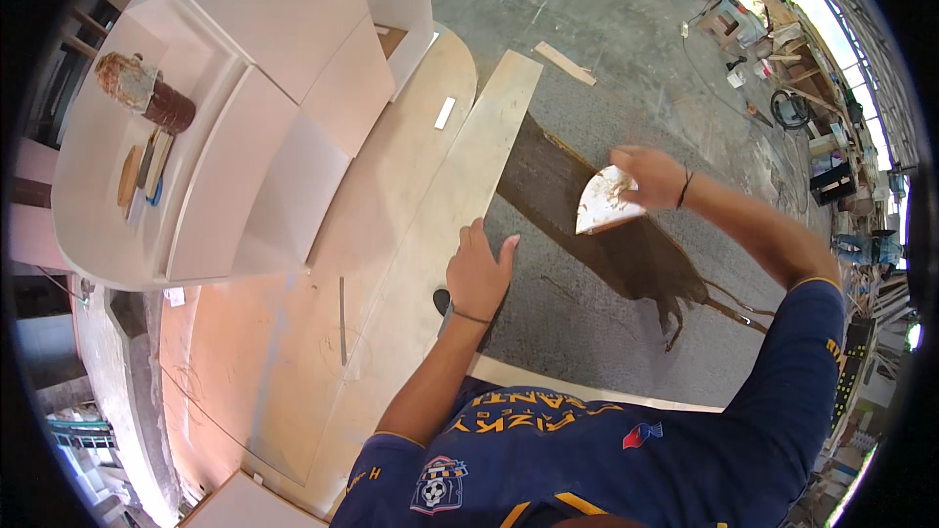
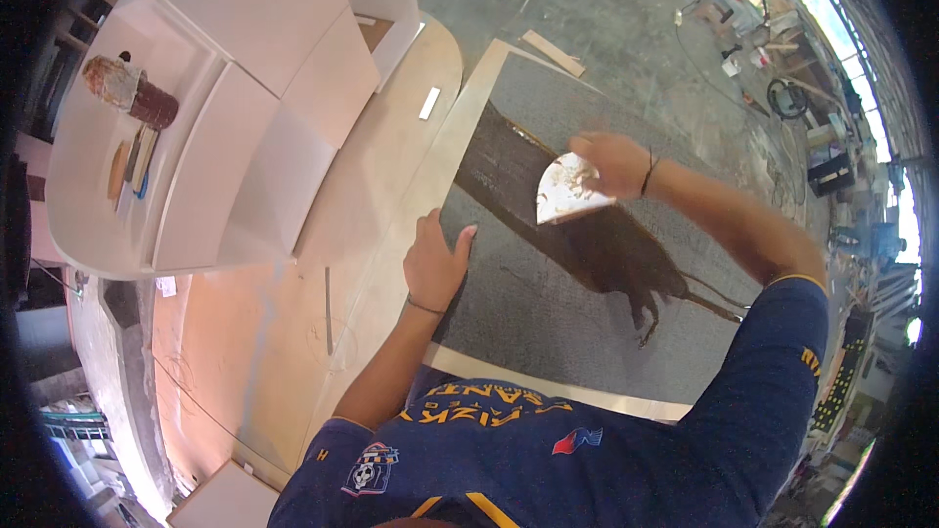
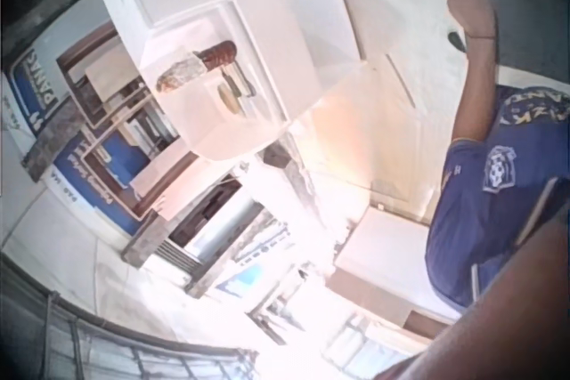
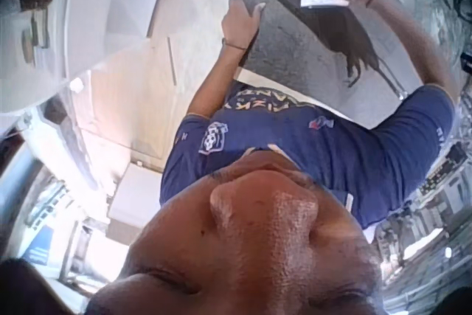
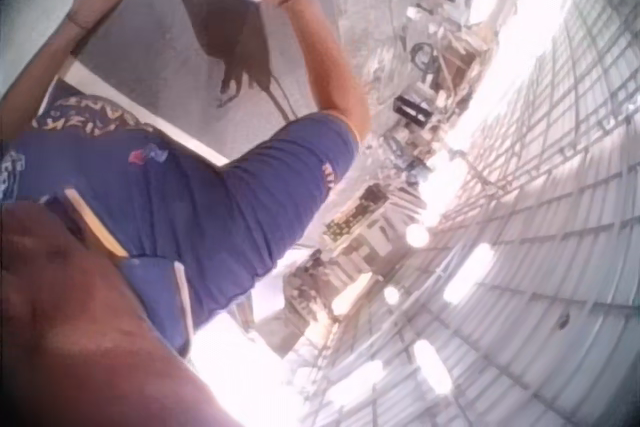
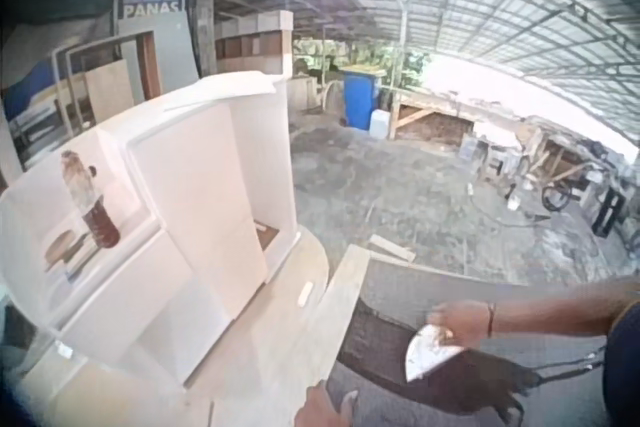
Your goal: The person prepares a small triangular piece of furniture by applying adhesive to its edges and then pours a line of adhesive onto a large flat panel, spreading it across the surface with a scraper.
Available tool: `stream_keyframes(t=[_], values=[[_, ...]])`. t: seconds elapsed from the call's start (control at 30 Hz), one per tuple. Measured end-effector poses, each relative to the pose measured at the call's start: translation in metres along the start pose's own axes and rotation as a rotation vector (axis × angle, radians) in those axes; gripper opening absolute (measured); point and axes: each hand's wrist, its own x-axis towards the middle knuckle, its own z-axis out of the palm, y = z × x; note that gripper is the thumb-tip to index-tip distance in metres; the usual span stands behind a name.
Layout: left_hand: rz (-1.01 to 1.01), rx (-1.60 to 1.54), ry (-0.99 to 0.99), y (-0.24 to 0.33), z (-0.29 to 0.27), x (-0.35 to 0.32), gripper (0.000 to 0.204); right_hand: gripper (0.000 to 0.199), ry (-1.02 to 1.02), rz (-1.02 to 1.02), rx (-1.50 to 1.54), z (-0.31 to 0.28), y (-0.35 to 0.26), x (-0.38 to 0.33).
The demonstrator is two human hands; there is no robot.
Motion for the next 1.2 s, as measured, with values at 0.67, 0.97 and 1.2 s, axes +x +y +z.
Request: stream_keyframes(t=[0.67,0.97,1.2], values=[[-0.081,-0.002,-0.055,0.009,-0.005,0.002,0.059,0.063,0.578,0.545,0.102,-0.086,0.133,0.129],[-0.088,0.095,-0.035,0.012,0.004,-0.003,0.060,0.060,0.086,0.406,0.437,0.028,0.059,-0.049],[-0.060,0.127,0.026,0.015,0.006,-0.006,0.058,0.049,0.134,0.372,0.224,0.042,-0.008,-0.112]])
